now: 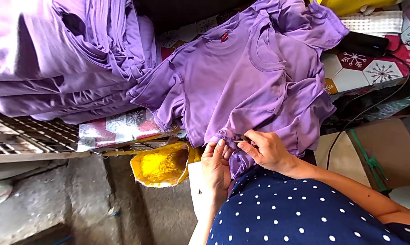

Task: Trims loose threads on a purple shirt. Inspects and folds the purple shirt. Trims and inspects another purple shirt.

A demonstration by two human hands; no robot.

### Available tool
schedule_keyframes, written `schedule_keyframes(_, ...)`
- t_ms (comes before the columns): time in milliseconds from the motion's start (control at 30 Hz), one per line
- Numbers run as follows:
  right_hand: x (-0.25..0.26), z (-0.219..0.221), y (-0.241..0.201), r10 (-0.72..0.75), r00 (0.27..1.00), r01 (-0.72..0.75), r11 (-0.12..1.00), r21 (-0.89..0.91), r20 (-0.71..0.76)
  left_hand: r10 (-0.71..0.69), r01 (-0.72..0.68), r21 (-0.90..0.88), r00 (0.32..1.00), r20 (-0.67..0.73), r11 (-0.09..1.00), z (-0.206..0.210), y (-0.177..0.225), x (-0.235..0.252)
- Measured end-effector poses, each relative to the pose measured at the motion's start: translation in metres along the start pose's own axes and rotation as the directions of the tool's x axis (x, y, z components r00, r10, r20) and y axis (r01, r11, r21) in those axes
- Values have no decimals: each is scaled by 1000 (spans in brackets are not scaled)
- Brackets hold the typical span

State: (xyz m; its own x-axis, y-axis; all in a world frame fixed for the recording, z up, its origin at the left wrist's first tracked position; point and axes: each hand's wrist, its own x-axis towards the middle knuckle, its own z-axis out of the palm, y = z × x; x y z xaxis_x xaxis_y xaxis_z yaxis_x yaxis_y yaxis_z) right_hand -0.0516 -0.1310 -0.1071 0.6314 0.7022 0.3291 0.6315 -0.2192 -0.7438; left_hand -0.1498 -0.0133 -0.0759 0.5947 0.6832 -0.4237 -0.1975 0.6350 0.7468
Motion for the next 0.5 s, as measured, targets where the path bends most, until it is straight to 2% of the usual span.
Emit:
schedule_keyframes(300,2,0,0,-253,960,200,922,-330,-124,-27,28,-35,1000,16,999,8,0,-5)
schedule_keyframes(500,0,-3,2,-223,963,164,930,-328,-151,-66,68,-74,997,30,995,11,-3,-5)
